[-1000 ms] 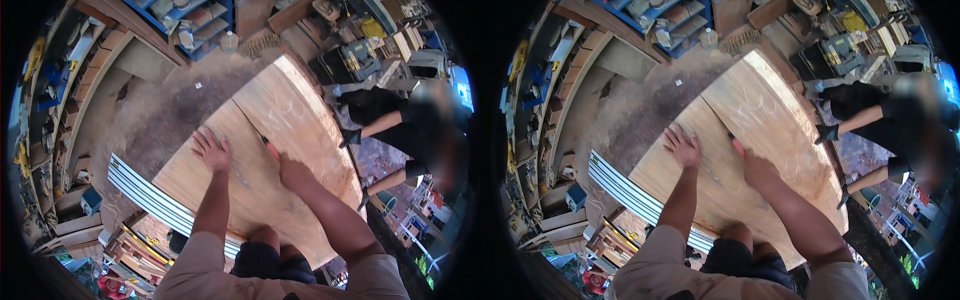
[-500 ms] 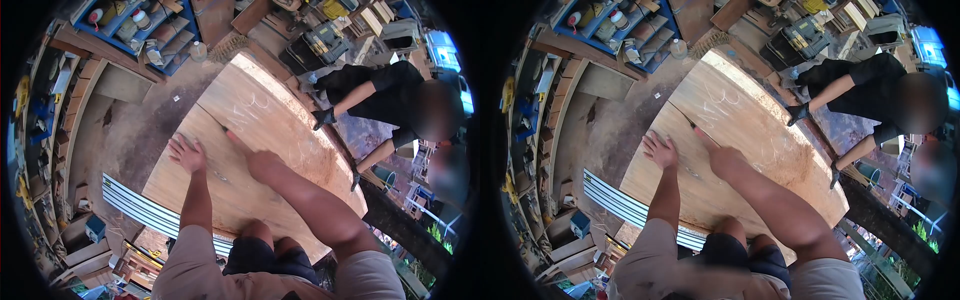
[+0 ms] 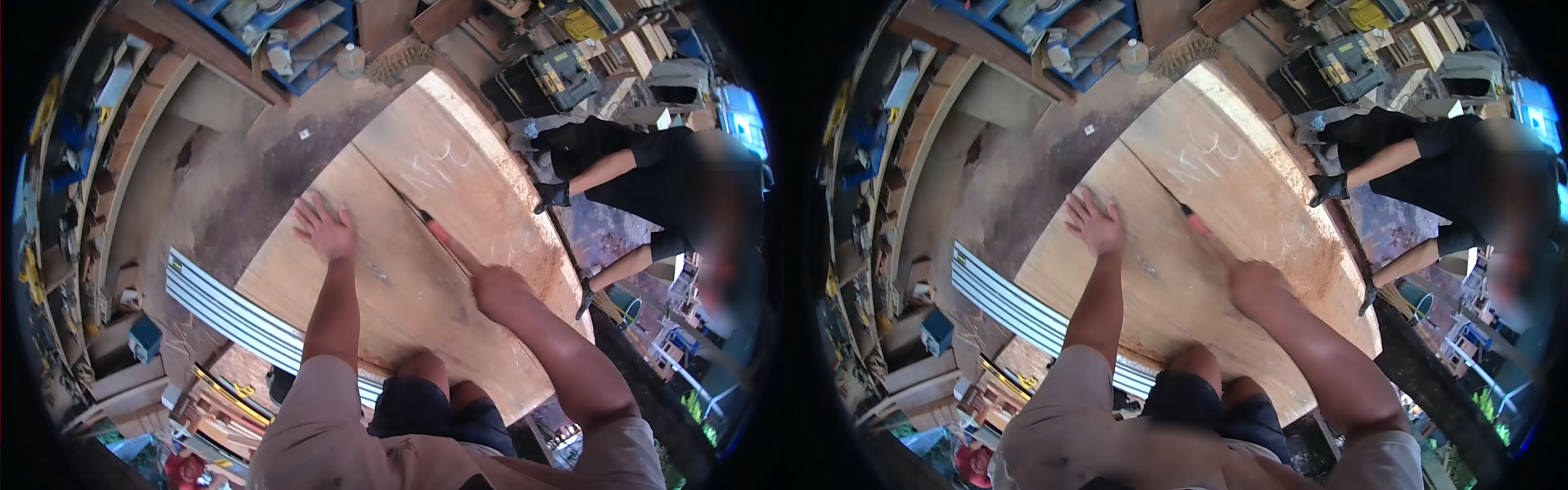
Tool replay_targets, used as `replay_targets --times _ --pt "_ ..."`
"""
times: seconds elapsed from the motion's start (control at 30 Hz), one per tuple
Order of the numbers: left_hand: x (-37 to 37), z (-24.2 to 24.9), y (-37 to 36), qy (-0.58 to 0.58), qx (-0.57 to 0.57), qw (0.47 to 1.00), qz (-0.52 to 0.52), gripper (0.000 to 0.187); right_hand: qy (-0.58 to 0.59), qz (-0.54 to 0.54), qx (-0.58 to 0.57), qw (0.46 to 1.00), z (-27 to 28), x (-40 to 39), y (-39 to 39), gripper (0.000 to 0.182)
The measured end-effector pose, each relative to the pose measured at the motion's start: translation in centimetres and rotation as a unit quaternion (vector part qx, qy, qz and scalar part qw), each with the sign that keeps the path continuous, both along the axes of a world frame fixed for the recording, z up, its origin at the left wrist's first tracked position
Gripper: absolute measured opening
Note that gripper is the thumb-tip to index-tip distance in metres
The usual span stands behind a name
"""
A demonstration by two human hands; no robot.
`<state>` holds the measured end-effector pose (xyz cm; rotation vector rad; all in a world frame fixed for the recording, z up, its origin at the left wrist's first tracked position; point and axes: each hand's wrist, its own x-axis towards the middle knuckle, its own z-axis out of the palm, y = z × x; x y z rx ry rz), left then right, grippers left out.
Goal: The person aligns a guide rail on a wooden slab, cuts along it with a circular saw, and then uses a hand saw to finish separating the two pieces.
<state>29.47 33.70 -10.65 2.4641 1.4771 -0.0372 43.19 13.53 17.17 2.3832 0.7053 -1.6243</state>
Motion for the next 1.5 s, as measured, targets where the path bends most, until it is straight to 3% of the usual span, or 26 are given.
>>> replay_targets --times 0.1,0.2,0.43,0.5,0.63,0.73,0.83,0.9,0.93,1.0,1.1,1.17,1.37,1.5 --pt "0.1 -0.5 -0.1 0.007 0.006 1.000 0.007 0.074 -0.027 0.024 0.008 0.999 -0.5 -0.6 -0.6 0.090" --pt "-0.3 -0.5 -0.1 -0.020 0.013 1.000 -0.005 0.074 -0.048 0.017 0.042 0.998 -8.2 -0.8 2.4 0.085" --pt "-0.1 -0.4 0.4 0.030 0.006 1.000 0.007 0.073 -0.044 0.062 0.009 0.997 -7.3 -0.3 3.3 0.073" --pt "-0.2 -0.2 0.3 -0.009 -0.013 1.000 -0.001 0.074 -0.043 0.045 -0.007 0.998 -6.9 -0.2 3.4 0.070" --pt "-0.1 0.2 0.3 -0.013 -0.017 1.000 0.001 0.074 -0.061 0.055 -0.002 0.997 -9.7 -1.2 0.6 0.071" --pt "-0.1 0.2 0.5 0.004 -0.005 1.000 -0.007 0.078 -0.065 0.054 0.056 0.995 -10.2 -1.5 -0.2 0.071" --pt "0.2 3.2 -0.5 0.001 -0.038 0.999 -0.024 0.095 -0.068 0.039 0.098 0.992 -11.5 -1.3 -0.9 0.071" --pt "0.2 8.0 -3.1 0.188 -0.221 0.951 -0.102 0.119 -0.062 0.049 0.114 0.990 -10.6 -1.2 -0.9 0.072" --pt "-0.8 8.8 -4.9 0.186 -0.227 0.952 -0.090 0.119 -0.053 0.046 0.108 0.992 -9.3 -1.2 -0.1 0.073" --pt "-1.1 9.4 -6.9 0.256 -0.261 0.923 -0.124 0.138 -0.054 0.054 0.104 0.992 -5.6 -0.4 -0.6 0.074" --pt "-1.0 7.6 -7.4 0.244 -0.232 0.935 -0.110 0.143 0.004 0.048 0.065 0.997 0.0 -2.2 -6.4 0.078" --pt "-1.4 7.2 -8.0 0.259 -0.232 0.931 -0.108 0.142 -0.041 0.033 0.030 0.998 1.2 -3.6 -8.6 0.083" --pt "-0.7 7.3 -6.5 0.242 -0.222 0.939 -0.107 0.139 -0.087 0.009 0.124 0.988 -9.0 -2.9 -2.7 0.084" --pt "-0.6 7.9 -7.2 0.250 -0.238 0.931 -0.115 0.139 -0.026 0.036 0.068 0.997 -4.2 -1.5 -5.7 0.087"
